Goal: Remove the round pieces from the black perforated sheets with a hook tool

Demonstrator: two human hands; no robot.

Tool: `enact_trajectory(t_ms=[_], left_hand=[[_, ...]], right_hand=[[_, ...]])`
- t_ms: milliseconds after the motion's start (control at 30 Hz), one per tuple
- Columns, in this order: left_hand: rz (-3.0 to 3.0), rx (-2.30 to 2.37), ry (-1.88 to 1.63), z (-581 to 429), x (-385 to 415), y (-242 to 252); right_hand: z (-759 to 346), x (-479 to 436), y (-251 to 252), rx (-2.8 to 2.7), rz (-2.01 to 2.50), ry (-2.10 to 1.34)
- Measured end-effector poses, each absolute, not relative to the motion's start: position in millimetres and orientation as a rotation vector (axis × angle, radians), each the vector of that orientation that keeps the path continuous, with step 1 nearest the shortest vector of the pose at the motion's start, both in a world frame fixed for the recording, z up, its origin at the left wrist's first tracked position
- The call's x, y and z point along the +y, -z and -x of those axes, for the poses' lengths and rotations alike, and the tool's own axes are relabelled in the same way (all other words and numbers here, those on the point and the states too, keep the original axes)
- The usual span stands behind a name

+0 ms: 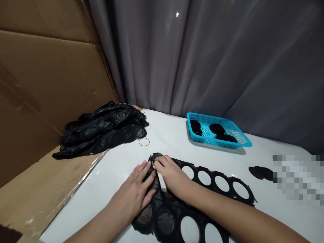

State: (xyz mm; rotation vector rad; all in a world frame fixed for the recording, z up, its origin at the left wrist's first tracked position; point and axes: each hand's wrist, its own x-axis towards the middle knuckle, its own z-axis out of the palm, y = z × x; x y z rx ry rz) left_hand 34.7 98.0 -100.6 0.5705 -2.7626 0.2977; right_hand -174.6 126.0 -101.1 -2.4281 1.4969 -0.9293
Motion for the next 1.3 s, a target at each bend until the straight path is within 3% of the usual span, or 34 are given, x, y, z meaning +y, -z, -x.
enact_trajectory(t_ms=[233,533,833,1300], left_hand=[[-0.592,-2.758,-0.296,-35,96,92],[-0.395,-2.831,-0.131,-36,147,82],[-0.392,-2.933,0.010,-44,148,78],[-0.378,-2.951,-0.087,-43,150,77]], right_hand=[[246,113,73,1.923,2.060,1.342],[199,212,89,1.367,1.956,1.106],[197,213,87,1.308,1.810,1.077],[192,213,86,1.340,1.849,1.080]])
